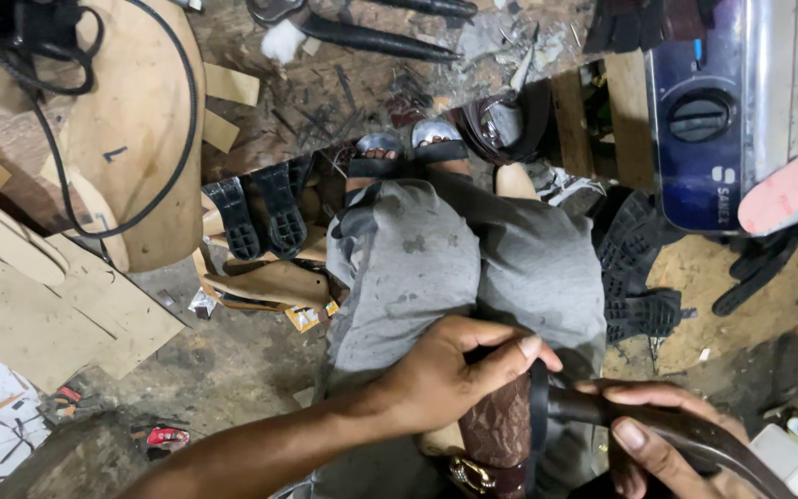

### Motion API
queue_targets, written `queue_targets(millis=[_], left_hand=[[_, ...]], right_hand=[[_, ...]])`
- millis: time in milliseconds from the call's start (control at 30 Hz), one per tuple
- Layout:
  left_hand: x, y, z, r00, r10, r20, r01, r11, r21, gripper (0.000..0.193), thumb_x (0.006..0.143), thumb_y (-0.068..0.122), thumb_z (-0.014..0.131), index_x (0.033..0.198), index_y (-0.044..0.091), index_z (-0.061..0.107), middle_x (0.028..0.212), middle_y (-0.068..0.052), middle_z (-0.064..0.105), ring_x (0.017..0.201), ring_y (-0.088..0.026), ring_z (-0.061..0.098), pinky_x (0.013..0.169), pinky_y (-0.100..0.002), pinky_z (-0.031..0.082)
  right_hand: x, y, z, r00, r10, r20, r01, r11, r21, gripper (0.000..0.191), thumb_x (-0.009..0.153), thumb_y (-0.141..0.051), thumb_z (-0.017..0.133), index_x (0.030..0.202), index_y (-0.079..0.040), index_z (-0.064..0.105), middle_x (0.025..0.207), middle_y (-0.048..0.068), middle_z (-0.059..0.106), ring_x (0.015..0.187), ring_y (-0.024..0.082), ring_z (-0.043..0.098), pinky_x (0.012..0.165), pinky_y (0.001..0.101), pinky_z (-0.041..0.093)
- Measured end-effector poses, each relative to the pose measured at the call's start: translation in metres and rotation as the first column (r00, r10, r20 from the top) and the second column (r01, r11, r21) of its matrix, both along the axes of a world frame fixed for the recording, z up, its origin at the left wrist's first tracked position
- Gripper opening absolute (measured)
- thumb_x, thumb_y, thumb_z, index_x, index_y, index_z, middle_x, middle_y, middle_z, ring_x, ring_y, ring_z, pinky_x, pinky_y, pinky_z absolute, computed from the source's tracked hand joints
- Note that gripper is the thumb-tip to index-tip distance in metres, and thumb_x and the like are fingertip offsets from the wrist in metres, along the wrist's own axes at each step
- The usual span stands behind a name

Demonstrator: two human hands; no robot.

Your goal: The person sits on the floor and presses the edge of a shoe upper against its sole using a curved plastic pressing tool, working around the shoe. They then spread glue on the sole of the shoe and press a rubber outsole onto it, aligning the two by hand.

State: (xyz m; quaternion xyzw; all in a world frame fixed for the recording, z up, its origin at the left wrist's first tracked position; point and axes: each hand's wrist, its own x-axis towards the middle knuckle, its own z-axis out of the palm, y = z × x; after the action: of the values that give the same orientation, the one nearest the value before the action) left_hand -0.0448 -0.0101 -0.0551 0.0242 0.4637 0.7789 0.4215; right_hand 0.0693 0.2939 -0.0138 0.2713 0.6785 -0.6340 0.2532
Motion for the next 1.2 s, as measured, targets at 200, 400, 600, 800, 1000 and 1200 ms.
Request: queue_targets(millis=[200,400,600,800,1000,1200], left_hand=[[0.001,-0.001,-0.001,0.996,-0.024,0.083,0.024,1.000,0.000,0.029,0.111,0.027,0.056,0.114,0.004,0.074,0.078,0.006,0.055,0.076,-0.002,0.046,0.068,-0.022,0.041],[0.012,0.003,-0.017,0.999,0.034,-0.007,-0.034,0.999,0.003,0.026,0.109,0.024,0.058,0.114,0.003,0.074,0.093,0.005,0.069,0.089,-0.002,0.058,0.082,-0.022,0.050],[0.009,0.002,-0.028,0.981,-0.004,-0.192,-0.019,0.993,-0.120,0.033,0.108,0.025,0.056,0.118,0.002,0.076,0.102,-0.006,0.075,0.096,-0.008,0.062,0.088,-0.027,0.052],[0.021,-0.008,0.021,0.991,0.129,0.031,-0.131,0.989,0.074,0.040,0.108,0.021,0.044,0.129,-0.005,0.066,0.115,-0.012,0.074,0.103,-0.016,0.070,0.098,-0.031,0.054],[0.053,-0.031,0.140,0.755,0.043,-0.654,-0.181,0.973,-0.145,0.036,0.109,0.019,0.045,0.130,0.000,0.067,0.111,-0.009,0.078,0.089,-0.013,0.069,0.085,-0.028,0.057],[0.052,-0.028,0.206,0.523,-0.016,-0.852,-0.210,0.967,-0.148,0.038,0.097,0.005,0.049,0.131,0.004,0.067,0.114,-0.009,0.078,0.082,-0.014,0.072,0.082,-0.030,0.059]], right_hand=[[-0.043,-0.020,0.027,0.944,0.322,0.069,-0.320,0.849,0.420,0.020,0.084,0.000,0.078,0.104,0.003,0.075,0.111,0.022,0.079,0.057,0.021,0.069,0.048,0.0332,0.060],[-0.111,-0.026,0.041,0.737,0.672,-0.077,-0.635,0.727,0.263,0.026,0.081,-0.011,0.083,0.107,-0.011,0.083,0.104,0.006,0.081,0.090,0.015,0.081,0.076,0.0289,0.064],[-0.125,-0.039,0.036,0.754,0.611,0.239,-0.655,0.674,0.343,0.028,0.082,-0.016,0.084,0.108,-0.010,0.080,0.079,0.017,0.072,0.053,0.021,0.061,0.047,0.0346,0.056],[-0.049,-0.050,0.021,0.953,0.093,-0.289,-0.165,0.958,-0.234,0.024,0.092,-0.005,0.071,0.114,0.007,0.071,0.108,0.014,0.081,0.052,0.012,0.053,0.046,0.0289,0.044],[0.009,-0.049,0.058,0.846,-0.216,-0.487,-0.159,0.770,-0.617,0.025,0.099,-0.006,0.062,0.119,0.007,0.062,0.121,0.034,0.070,0.055,0.015,0.055,0.054,0.0327,0.046],[0.021,-0.060,0.061,0.800,-0.314,-0.510,-0.141,0.729,-0.670,0.027,0.098,-0.007,0.062,0.122,0.007,0.061,0.125,0.036,0.066,0.056,0.015,0.053,0.055,0.0330,0.046]])
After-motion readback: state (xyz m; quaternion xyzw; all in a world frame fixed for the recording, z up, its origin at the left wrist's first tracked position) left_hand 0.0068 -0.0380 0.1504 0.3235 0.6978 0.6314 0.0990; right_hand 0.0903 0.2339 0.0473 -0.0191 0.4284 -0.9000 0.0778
